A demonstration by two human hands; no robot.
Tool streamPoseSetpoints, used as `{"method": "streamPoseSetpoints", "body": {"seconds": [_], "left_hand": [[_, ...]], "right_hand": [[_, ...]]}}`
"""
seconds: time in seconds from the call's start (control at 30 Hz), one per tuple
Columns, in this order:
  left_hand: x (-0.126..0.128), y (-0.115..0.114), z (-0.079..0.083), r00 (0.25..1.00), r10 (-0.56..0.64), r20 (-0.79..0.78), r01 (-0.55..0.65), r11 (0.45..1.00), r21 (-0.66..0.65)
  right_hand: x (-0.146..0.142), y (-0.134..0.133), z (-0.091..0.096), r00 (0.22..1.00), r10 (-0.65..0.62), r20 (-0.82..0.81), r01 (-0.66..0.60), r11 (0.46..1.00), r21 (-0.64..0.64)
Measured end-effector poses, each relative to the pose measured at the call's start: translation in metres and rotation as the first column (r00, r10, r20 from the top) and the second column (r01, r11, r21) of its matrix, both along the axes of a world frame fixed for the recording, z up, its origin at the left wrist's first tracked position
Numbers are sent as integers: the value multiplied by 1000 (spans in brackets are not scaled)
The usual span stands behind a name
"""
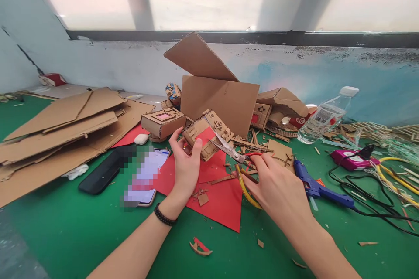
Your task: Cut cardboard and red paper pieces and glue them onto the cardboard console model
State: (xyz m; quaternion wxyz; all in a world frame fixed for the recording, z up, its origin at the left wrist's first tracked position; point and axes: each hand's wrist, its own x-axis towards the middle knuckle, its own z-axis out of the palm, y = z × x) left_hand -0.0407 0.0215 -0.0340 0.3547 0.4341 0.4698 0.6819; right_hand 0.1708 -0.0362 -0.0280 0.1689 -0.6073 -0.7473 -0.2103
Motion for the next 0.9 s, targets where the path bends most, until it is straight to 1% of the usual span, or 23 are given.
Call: {"method": "streamPoseSetpoints", "body": {"seconds": [0.3,0.43,0.57,0.7,0.9], "left_hand": [[1,-1,0,999,-24,27,24,1000,-4],[0,0,1,997,-27,67,28,999,-20],[-1,1,0,998,-3,66,5,1000,-23],[0,1,0,998,6,64,-5,1000,-19],[-1,3,-1,993,-5,121,10,999,-35]], "right_hand": [[0,2,-2,999,28,-38,-28,1000,5],[0,0,0,1000,19,3,-19,998,53],[-1,-3,5,998,15,59,-20,995,94],[-1,-5,5,998,8,67,-14,996,85],[0,-4,2,999,0,37,-2,998,57]]}}
